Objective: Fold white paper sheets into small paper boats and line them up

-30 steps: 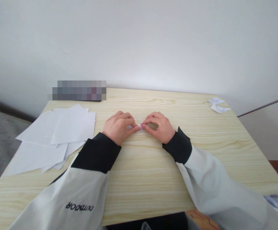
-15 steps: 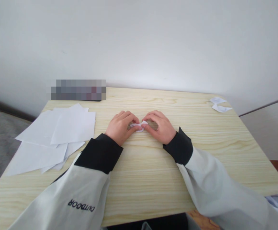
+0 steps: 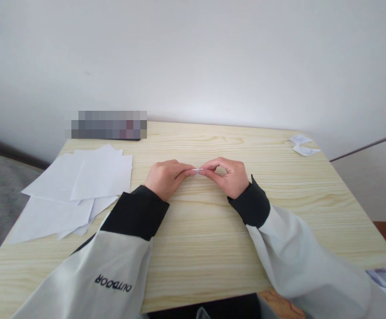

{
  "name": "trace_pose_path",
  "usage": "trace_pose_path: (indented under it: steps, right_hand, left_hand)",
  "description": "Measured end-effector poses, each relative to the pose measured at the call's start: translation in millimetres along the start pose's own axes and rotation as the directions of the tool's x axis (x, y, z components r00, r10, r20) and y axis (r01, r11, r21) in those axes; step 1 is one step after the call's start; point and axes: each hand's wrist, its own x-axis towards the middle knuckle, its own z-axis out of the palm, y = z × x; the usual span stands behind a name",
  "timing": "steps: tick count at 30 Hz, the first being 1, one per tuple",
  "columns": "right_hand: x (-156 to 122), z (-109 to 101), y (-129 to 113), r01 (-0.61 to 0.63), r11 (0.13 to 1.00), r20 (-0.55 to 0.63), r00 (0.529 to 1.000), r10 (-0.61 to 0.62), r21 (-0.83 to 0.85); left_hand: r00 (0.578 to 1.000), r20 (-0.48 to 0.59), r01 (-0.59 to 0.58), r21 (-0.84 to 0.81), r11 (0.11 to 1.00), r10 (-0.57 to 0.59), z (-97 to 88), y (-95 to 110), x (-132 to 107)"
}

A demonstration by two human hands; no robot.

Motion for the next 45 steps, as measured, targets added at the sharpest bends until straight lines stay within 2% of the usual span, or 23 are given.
trace_pose_path:
  steps: [5, 11, 16, 19, 24, 29, 34, 36, 42, 45]
  right_hand:
    - [-1, 1, 1, -0.143, 0.981, 0.023, 0.990, 0.141, 0.132]
    - [-3, 5, 7, -0.204, 0.942, -0.051, 0.973, 0.225, 0.268]
    - [-4, 5, 4, -0.193, 0.939, -0.015, 0.978, 0.206, 0.286]
    - [-4, 4, 1, -0.159, 0.960, -0.003, 0.986, 0.164, 0.230]
    - [-2, 4, 0, -0.105, 0.987, -0.008, 0.994, 0.107, 0.123]
    - [-3, 5, 3, -0.125, 0.974, -0.056, 0.989, 0.137, 0.188]
    - [-5, 6, 2, -0.134, 0.966, -0.069, 0.986, 0.152, 0.220]
    - [-5, 6, 1, -0.150, 0.956, -0.076, 0.982, 0.174, 0.254]
    - [-5, 9, 2, -0.186, 0.932, -0.070, 0.973, 0.218, 0.312]
    - [-4, 11, 3, -0.237, 0.902, -0.069, 0.958, 0.279, 0.360]
  left_hand:
    - [1.000, 0.004, -0.009, -0.016, 1.000, 0.009, -1.5, -1, 1]
    - [0.979, 0.078, 0.198, -0.186, 0.962, -0.186, -3.4, 4, 3]
    - [0.966, 0.089, 0.255, -0.223, 0.941, -0.241, -2.9, 6, 4]
    - [0.955, 0.094, 0.295, -0.233, 0.927, -0.280, -3.3, 7, 3]
    - [0.924, 0.164, 0.382, -0.366, 0.849, -0.345, -6.0, 9, 5]
    - [0.935, 0.194, 0.353, -0.433, 0.829, -0.297, -7.2, 8, 7]
    - [0.909, 0.192, 0.407, -0.594, 0.694, -0.369, -5.7, 5, 7]
    - [0.912, 0.188, 0.396, -0.630, 0.668, -0.364, -6.0, 5, 6]
    - [0.921, 0.092, 0.364, -0.552, 0.750, -0.379, -9.4, 9, 8]
    - [0.910, 0.103, 0.387, -0.563, 0.730, -0.402, -9.1, 8, 9]
